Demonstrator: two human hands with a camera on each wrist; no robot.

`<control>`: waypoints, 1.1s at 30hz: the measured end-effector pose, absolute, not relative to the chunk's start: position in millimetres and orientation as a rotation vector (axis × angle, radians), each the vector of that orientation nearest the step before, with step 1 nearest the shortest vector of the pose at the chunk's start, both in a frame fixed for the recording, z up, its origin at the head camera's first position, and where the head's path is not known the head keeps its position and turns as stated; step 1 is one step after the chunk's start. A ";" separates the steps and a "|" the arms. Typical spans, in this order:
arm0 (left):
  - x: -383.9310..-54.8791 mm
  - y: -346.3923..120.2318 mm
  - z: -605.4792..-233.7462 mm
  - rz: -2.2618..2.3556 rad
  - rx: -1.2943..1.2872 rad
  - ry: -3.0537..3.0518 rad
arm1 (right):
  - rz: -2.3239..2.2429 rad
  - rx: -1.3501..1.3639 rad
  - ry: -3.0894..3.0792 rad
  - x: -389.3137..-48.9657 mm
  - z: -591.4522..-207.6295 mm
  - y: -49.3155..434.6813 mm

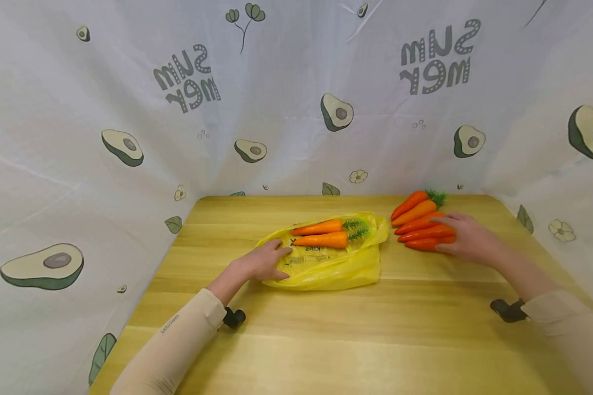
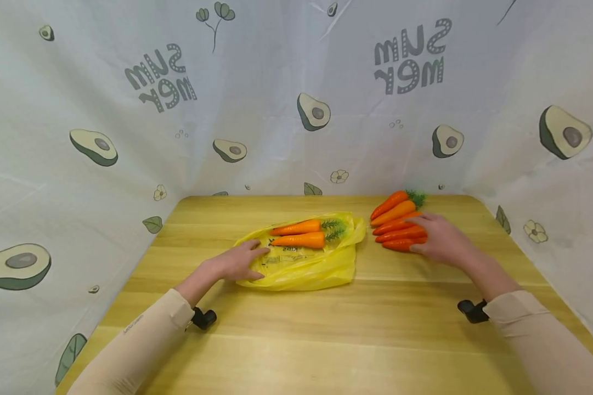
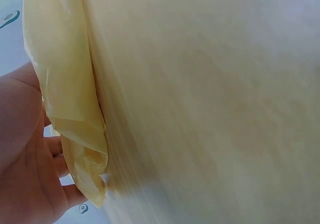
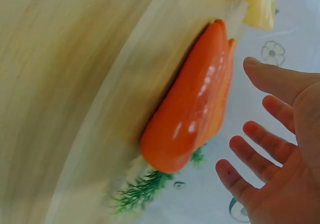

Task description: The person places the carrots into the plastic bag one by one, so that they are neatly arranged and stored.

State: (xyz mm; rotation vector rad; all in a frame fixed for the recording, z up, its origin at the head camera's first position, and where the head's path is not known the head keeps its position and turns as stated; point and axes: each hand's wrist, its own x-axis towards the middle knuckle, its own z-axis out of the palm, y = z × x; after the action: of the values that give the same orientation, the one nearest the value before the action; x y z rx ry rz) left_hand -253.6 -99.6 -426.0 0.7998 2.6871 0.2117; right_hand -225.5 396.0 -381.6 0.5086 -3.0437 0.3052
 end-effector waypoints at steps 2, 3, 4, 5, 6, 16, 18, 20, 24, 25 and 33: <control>-254.0 -99.9 -426.0 0.215 0.806 2.690 | 0.300 0.485 -3.063 -225.2 -382.1 399.0; -254.1 -100.1 -426.2 0.215 0.807 2.690 | 0.301 0.475 -3.072 -224.9 -382.5 400.7; -254.3 -100.2 -426.1 0.215 0.808 2.689 | 0.300 0.464 -3.084 -224.9 -382.3 402.3; -254.1 -100.5 -425.6 0.216 0.808 2.687 | 0.299 0.457 -3.091 -224.8 -382.4 403.9; -254.0 -100.8 -425.2 0.219 0.807 2.685 | 0.299 0.454 -3.095 -224.7 -382.6 405.5; -253.2 -101.0 -422.8 0.227 0.793 2.677 | 0.289 0.470 -3.096 -223.0 -386.7 418.0; -253.1 -101.6 -422.0 0.228 0.792 2.674 | 0.280 0.474 -3.098 -223.5 -389.8 419.7; -253.3 -101.3 -422.0 0.228 0.794 2.670 | 0.271 0.483 -3.096 -223.4 -392.7 421.7; -254.1 -100.8 -422.2 0.226 0.797 2.675 | 0.260 0.509 -3.082 -224.4 -397.0 423.9; -254.4 -100.6 -422.1 0.223 0.798 2.676 | 0.262 0.514 -3.077 -224.4 -397.7 424.1; -254.0 -100.6 -422.3 0.213 0.790 2.675 | 0.250 0.504 -3.049 -221.5 -400.9 425.6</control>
State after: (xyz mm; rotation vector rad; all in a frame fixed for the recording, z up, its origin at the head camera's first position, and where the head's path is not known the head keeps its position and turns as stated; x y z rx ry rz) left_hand -254.0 -100.6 -422.3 0.7903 2.6746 0.2130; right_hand -221.5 425.6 -400.9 0.5037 -3.0494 0.2500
